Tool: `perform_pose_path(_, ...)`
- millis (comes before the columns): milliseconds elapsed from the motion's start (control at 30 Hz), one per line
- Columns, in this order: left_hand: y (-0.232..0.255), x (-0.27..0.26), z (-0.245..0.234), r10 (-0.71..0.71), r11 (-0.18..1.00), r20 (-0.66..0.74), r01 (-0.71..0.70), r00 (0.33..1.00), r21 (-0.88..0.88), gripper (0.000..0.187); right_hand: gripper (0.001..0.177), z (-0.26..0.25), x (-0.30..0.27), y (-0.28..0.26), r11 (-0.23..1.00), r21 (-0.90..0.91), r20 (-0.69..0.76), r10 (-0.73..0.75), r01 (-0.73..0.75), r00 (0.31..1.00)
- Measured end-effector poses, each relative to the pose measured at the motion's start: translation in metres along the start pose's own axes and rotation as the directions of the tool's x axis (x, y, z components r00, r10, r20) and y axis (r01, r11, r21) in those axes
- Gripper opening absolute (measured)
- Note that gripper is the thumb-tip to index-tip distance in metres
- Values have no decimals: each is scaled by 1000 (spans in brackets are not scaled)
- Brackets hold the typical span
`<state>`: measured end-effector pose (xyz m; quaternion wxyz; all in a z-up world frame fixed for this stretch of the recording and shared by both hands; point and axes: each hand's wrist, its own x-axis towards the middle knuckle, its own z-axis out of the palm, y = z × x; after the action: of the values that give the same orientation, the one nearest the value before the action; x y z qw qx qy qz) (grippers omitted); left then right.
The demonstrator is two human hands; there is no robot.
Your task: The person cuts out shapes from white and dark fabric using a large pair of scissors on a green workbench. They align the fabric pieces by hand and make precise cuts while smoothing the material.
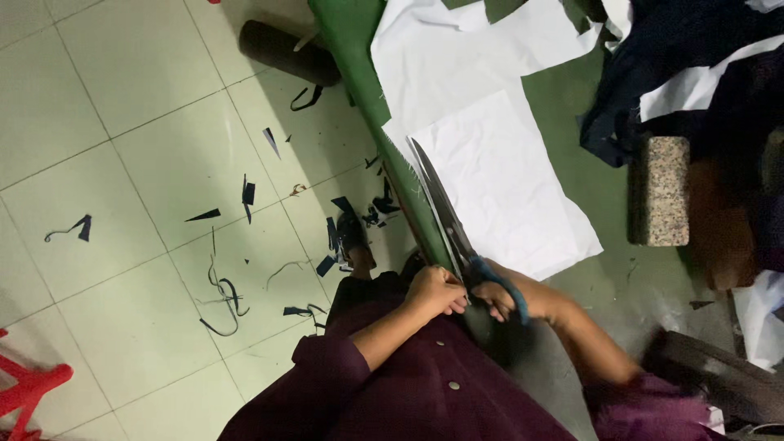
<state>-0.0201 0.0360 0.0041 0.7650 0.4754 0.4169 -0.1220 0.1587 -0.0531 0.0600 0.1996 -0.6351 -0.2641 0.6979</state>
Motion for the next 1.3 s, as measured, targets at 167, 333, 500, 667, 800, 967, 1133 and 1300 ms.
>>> perform_pose_path(167,-10,9,2,28,1000,7,-28,1000,-11,37,17,-2,24,-16,999,2,-46,43,-43,998)
perform_pose_path(333,5,-4,-8,17,1000,36,-18,999,16,38,21,5,3,-53,997,47,-100,68,-63,993)
perform_pose_path(500,-34,23,-22,-1,999,122,7,993,-50,52,22,12,-8,-75,986,140,-125,110,-92,986)
perform_pose_path(667,-29,14,-114,-90,995,92,93,992,-39,60,28,11,-9,-72,979,195,-127,92,-66,988)
perform_pose_path(800,71,18,-253,-161,803,-292,298,943,516,48,30,12,-12,-65,983,183,-119,11,11,993)
perform_pose_path(967,162,16,-334,743,580,-551,45,380,813,29,37,25,-34,-10,990,-9,-18,-142,142,990)
perform_pose_path(1133,176,5,-187,901,427,-431,-300,58,853,87,24,37,-136,61,918,-303,-173,-317,256,933)
perform_pose_path(1300,131,-18,17,137,728,-167,15,976,686,27,17,47,-231,183,966,-159,-449,112,-203,887)
